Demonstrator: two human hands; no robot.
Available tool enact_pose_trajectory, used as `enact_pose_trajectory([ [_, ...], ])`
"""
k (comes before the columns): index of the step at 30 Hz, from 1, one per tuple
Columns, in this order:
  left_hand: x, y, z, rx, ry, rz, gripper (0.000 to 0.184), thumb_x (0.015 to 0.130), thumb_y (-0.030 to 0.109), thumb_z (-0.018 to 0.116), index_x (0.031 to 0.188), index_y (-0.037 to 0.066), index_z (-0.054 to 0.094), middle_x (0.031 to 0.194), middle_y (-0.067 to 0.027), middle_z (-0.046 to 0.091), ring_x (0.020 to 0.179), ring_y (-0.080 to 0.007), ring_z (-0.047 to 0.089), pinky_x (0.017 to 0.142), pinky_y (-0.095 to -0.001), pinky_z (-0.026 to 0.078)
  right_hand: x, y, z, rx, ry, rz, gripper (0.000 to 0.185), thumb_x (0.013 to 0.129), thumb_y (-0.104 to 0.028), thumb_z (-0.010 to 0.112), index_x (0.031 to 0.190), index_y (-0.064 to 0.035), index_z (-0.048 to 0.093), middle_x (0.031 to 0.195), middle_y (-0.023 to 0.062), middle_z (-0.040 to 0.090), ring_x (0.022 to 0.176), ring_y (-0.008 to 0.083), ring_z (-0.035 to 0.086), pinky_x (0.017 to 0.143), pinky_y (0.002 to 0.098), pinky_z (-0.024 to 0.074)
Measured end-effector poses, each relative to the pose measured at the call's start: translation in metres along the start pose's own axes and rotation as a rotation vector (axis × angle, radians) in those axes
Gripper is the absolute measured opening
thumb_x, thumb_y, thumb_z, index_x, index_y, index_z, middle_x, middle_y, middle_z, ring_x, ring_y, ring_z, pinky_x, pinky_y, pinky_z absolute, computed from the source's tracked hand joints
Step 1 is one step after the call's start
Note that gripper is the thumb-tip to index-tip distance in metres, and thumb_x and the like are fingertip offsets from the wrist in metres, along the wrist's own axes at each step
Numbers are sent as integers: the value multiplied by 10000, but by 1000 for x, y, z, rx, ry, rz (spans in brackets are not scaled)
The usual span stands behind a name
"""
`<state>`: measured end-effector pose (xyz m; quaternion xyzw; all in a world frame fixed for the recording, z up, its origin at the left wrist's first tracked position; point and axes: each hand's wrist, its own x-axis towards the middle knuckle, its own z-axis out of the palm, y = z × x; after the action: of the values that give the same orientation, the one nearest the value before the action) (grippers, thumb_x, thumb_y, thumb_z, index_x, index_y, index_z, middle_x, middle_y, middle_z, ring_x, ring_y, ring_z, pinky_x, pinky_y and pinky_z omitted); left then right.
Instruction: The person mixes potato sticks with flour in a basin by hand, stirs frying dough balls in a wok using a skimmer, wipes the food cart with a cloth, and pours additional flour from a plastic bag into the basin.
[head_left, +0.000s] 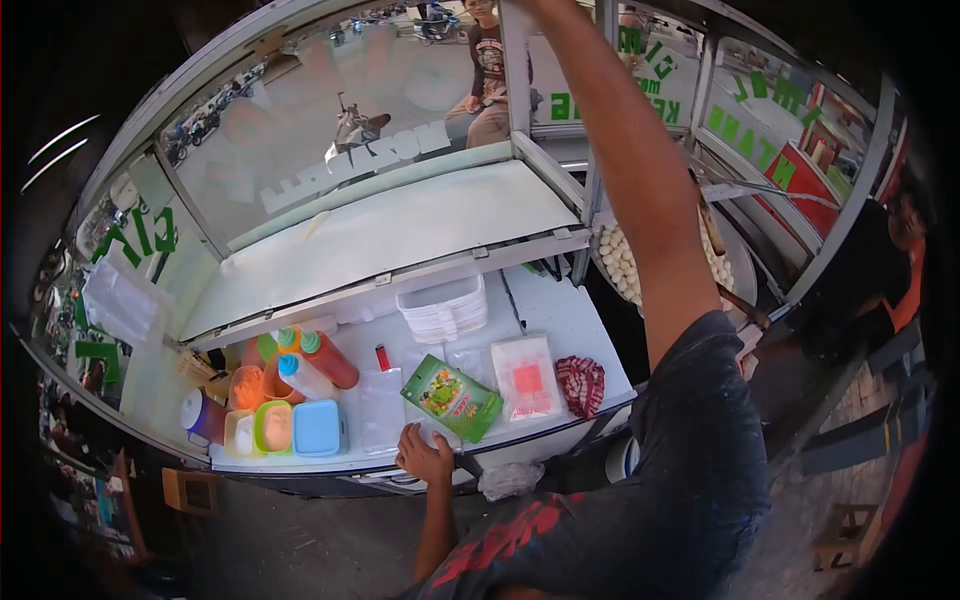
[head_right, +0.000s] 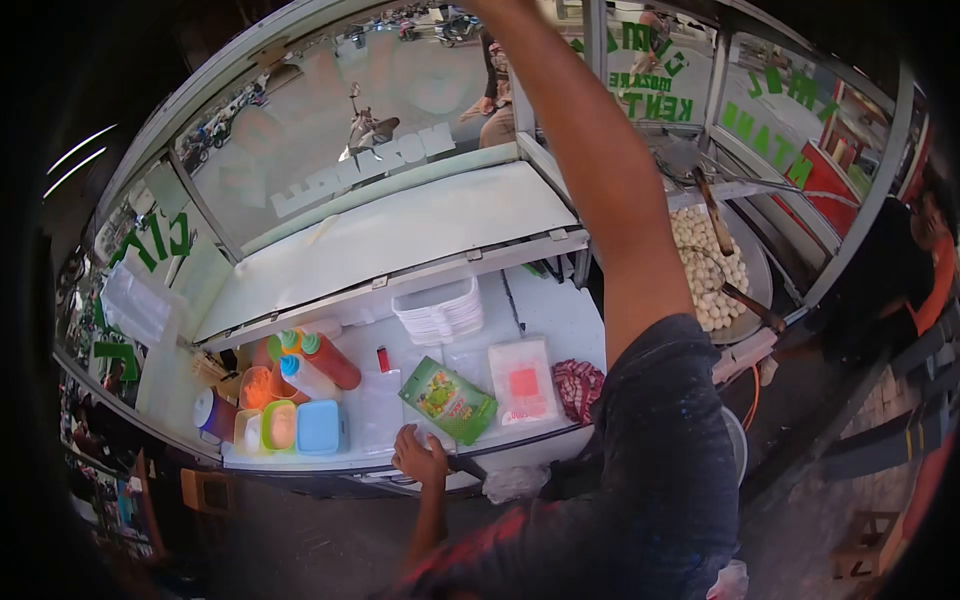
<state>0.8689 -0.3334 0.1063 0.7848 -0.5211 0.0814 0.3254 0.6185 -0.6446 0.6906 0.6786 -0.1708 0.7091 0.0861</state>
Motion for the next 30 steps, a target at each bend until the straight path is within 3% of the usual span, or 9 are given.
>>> enact_pose_trajectory([
  [6, -9, -22, -3, -237, 27, 101, 419, 959, 353, 448, 1222, 34, 514, 1312, -157, 514, 1177, -320, 502, 965, -452, 339, -332, -205, -85, 405, -332, 381, 187, 824, -109, 694, 989, -25, 665, 1005, 116, 651, 928, 256, 641, 790, 336, 504],
  [10, -49, 55, -40, -1441, -389, -50, 531, 955, 347, 435, 1378, 32, 378, 1412, -180, 415, 1245, -320, 441, 1047, -457, 351, -458, -311, -96, 219, -474, 487, 366, 836, -257, 671, 1155, -82, 626, 1254, 139, 559, 1143, 304, 564, 970, 459, 407],
  [14, -89, 118, -81, -2101, -1690, -967, 674, 951, 521, 389, 1407, 27, 349, 1472, -147, 360, 1311, -278, 393, 1061, -425, 339, -560, -328, -154, -80, -635, 455, 445, 906, -298, 556, 1315, -125, 540, 1398, 149, 458, 1315, 299, 425, 1090, 562, 205],
  [15, -93, 135, -98, -1914, -1560, -1186, 691, 946, 551, 387, 1395, 26, 365, 1458, -141, 385, 1312, -276, 402, 1050, -414, 344, -569, -326, -189, -252, -721, 464, 439, 918, -296, 530, 1326, -133, 532, 1401, 143, 459, 1314, 292, 429, 1090, 565, 199],
  [16, -107, 132, -88, -2203, -1771, -1150, 653, 956, 527, 414, 1360, 14, 396, 1416, -133, 445, 1292, -273, 444, 1037, -399, 357, -578, -327, -226, -473, -712, 545, 419, 912, -291, 530, 1304, -145, 548, 1376, 125, 479, 1302, 272, 439, 1096, 550, 195],
  [18, -124, 143, -100, -1709, -1642, -571, 581, 953, 446, 495, 1336, 14, 425, 1375, -138, 483, 1262, -265, 473, 1042, -381, 358, -619, -339, -293, -789, -552, 778, 352, 887, -237, 568, 1224, -140, 597, 1296, 95, 537, 1238, 250, 491, 1091, 538, 199],
  [21, -137, 177, -73, -1208, -1085, 174, 457, 890, 201, 640, 1291, 33, 499, 1335, -154, 524, 1251, -299, 487, 1063, -403, 342, -657, -353, -380, -816, -231, 985, 241, 837, -49, 603, 1074, -62, 646, 1038, 135, 644, 940, 288, 634, 800, 379, 494],
  [24, -110, 237, -1, -749, -489, 896, 497, 823, 148, 669, 1297, 76, 537, 1394, -214, 458, 1298, -394, 421, 1093, -457, 303, -703, -358, -434, -737, -152, 1225, 166, 848, -70, 608, 996, -37, 675, 842, 140, 677, 755, 268, 671, 689, 358, 518],
  [30, -77, 265, 139, 53, -442, 742, 396, 811, 291, 666, 1198, 243, 597, 1278, -168, 514, 1171, -421, 472, 962, -556, 389, -748, -389, -555, -552, -265, 1626, 182, 869, -149, 597, 998, -53, 682, 800, 137, 686, 731, 259, 683, 678, 359, 517],
])
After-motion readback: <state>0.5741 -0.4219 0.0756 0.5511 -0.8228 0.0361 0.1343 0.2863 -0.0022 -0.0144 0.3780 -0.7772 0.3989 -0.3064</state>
